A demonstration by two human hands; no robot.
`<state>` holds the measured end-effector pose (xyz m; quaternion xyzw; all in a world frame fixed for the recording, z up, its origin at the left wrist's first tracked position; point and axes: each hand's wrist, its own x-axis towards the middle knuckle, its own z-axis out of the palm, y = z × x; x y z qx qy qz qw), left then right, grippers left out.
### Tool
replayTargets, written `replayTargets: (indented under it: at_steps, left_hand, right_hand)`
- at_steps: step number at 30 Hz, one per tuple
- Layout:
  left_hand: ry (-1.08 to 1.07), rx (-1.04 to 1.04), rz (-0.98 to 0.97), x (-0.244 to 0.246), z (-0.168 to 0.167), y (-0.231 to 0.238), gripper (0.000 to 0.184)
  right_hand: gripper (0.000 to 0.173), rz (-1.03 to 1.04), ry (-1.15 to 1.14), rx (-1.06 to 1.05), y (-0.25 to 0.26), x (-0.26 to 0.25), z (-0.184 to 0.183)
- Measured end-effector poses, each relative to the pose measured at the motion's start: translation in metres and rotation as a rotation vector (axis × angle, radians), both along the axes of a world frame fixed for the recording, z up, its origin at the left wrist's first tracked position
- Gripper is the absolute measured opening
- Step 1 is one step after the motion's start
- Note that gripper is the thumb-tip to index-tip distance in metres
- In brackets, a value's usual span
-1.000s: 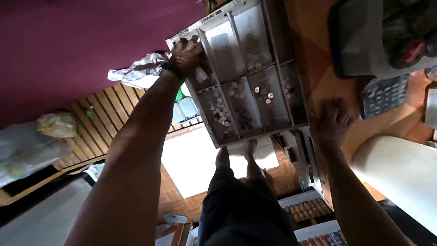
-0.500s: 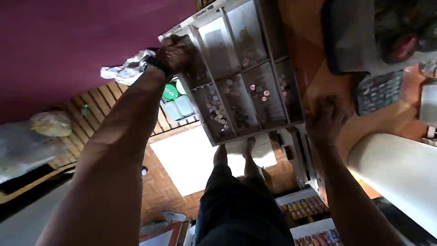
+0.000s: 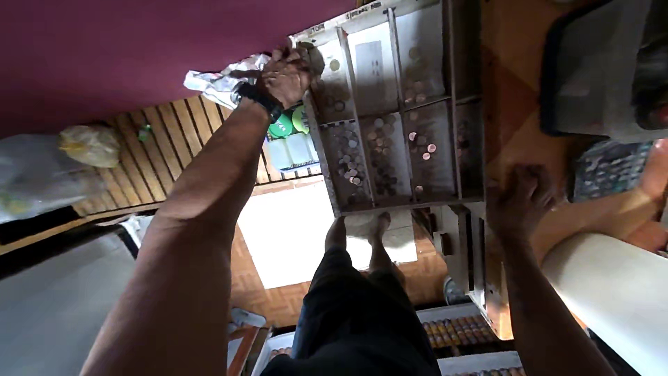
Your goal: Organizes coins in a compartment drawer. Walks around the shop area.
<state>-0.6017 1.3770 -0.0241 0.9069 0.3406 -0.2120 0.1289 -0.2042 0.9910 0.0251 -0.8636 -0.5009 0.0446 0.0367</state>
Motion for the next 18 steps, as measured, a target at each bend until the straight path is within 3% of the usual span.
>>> replayTargets:
  at_steps: [5,8,11,15,18]
  left_hand:
    - [0.066,-0.056,0.079,0.020,0.003,-0.007,0.031]
    - [0.067,-0.141,0.146,0.041,0.010,-0.018,0.025]
    - [0.047,-0.165,0.171,0.050,-0.007,-0.026,0.024]
    - [-0.022,-0.088,0.159,0.052,-0.032,-0.028,0.036]
    - [-0.010,-0.085,0.149,0.057,-0.031,-0.027,0.033]
  right_hand:
    - [0.060,0.006,-0.032,0.006,-0.001,0.001,-0.001]
    - [0.062,-0.001,-0.044,0.002,-0.001,0.000,-0.001]
    - [0.063,-0.009,-0.047,0.015,-0.003,0.000,-0.004]
    - [0.063,-0.020,-0.014,-0.014,-0.002,0.001,0.000]
    - [0.061,-0.007,-0.016,-0.005,-0.001,0.000,0.002]
